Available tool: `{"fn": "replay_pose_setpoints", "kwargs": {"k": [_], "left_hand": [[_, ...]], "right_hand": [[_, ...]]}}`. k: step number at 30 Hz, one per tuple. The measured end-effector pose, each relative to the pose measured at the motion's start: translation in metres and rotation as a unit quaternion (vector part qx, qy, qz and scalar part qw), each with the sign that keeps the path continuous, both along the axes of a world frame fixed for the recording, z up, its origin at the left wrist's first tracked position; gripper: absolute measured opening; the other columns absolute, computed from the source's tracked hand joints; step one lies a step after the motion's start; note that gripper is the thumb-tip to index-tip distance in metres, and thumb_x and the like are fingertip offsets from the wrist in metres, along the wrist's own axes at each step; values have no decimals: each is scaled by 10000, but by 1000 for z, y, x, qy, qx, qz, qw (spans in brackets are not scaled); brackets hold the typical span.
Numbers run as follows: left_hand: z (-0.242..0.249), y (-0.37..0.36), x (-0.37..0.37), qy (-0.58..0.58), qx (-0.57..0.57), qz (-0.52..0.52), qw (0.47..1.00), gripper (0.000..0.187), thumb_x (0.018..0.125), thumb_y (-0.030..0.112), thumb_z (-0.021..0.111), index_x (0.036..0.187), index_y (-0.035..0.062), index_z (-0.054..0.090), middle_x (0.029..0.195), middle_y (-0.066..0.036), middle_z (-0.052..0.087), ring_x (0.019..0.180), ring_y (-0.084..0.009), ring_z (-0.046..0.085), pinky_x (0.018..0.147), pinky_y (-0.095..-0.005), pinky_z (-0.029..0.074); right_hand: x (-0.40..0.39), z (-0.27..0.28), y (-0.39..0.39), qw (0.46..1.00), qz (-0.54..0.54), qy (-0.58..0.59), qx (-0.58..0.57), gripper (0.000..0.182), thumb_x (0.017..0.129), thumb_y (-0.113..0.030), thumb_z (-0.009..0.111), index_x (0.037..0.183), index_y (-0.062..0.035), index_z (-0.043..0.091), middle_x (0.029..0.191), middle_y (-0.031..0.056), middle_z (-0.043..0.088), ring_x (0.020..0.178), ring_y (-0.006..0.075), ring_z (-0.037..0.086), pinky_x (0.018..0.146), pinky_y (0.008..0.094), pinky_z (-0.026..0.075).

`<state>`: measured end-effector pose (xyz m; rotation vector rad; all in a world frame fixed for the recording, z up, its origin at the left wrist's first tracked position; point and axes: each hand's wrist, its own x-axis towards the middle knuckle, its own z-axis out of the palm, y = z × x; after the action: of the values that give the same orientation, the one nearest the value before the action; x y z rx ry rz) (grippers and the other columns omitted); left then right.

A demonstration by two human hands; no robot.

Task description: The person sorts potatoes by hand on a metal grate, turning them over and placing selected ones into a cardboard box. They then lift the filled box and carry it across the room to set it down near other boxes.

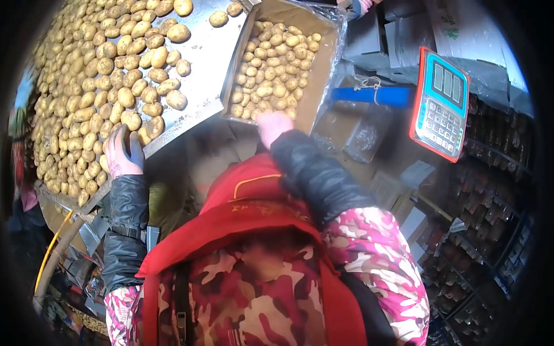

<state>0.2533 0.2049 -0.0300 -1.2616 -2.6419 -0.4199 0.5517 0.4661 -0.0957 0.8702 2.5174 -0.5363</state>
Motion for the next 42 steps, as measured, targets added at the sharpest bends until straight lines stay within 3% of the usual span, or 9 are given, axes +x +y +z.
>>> {"fn": "replay_pose_setpoints", "kwargs": {"k": [4, 12, 14, 16, 18, 24, 27, 33, 42], "left_hand": [[-3, -1, 3, 10, 51, -20, 998, 356, 909, 157, 720, 1237, 27, 669, 1214, -184, 694, 1148, -379, 638, 1029, -477, 483], [-10, 55, 166, -303, 124, -224, 918, 448, 838, 160, 778, 1246, 13, 667, 1215, -191, 702, 1050, -370, 697, 933, -454, 553], [-59, 71, 196, -489, 55, 19, 870, 689, 881, 307, 796, 1439, 15, 517, 1384, -236, 594, 1150, -343, 653, 933, -429, 556], [-73, 117, 177, -747, 90, 341, 563, 743, 917, 438, 755, 1481, 62, 451, 1360, -132, 580, 1127, -269, 618, 859, -448, 575], [-101, 143, 169, -776, 198, 371, 470, 626, 916, 334, 776, 1415, 54, 521, 1294, -85, 636, 1093, -278, 632, 887, -467, 552], [-64, 175, 179, -692, 122, 396, 592, 327, 927, 234, 735, 1100, -35, 666, 1019, -126, 745, 884, -244, 727, 785, -395, 589], [-52, 209, 223, -545, 136, 229, 795, 252, 886, 277, 721, 999, 52, 724, 959, -187, 740, 871, -288, 729, 821, -382, 580], [-102, 254, 194, -408, -70, -55, 908, 644, 851, 297, 759, 1413, 83, 532, 1371, -231, 586, 1230, -390, 589, 1067, -463, 466], [-47, 182, 204, -418, 30, -227, 879, 465, 918, 233, 665, 1347, 72, 587, 1257, -171, 652, 1170, -375, 602, 1004, -484, 467]], "right_hand": [[14, 31, 28, 990, 115, 82, -14, 166, 926, -212, 603, 927, -90, 716, 949, 168, 737, 917, 368, 716, 834, 503, 551], [84, 33, 101, 890, -317, 322, 67, 325, 913, -148, 720, 1215, -30, 686, 1132, 194, 685, 1036, 336, 686, 903, 400, 541], [82, 42, 101, 869, -364, 335, 14, 432, 879, -109, 769, 1276, 10, 647, 1202, 207, 635, 1026, 302, 668, 869, 381, 545], [117, -5, 103, 918, -308, 243, -58, 436, 888, -106, 761, 1284, 23, 633, 1203, 190, 638, 1001, 271, 666, 854, 366, 553], [149, -33, 107, 966, -181, 137, -128, 376, 924, -111, 724, 1259, 26, 625, 1154, 162, 658, 979, 247, 664, 837, 368, 564], [122, -3, 99, 666, -571, 286, -385, 215, 919, -64, 704, 1112, 21, 668, 931, 51, 704, 825, 158, 655, 729, 331, 544], [83, -15, 94, 774, -461, 264, -346, 159, 948, -62, 660, 1097, -5, 667, 931, 59, 702, 820, 142, 627, 731, 331, 532], [-13, 24, 142, 878, -149, 453, -32, 273, 927, -19, 661, 1200, -23, 677, 1144, 159, 701, 1095, 276, 668, 978, 360, 516], [-89, 17, 266, 920, -35, 284, 266, 748, 806, -232, 768, 1497, -227, 480, 1545, 182, 404, 1306, 413, 494, 1112, 516, 391]]}}
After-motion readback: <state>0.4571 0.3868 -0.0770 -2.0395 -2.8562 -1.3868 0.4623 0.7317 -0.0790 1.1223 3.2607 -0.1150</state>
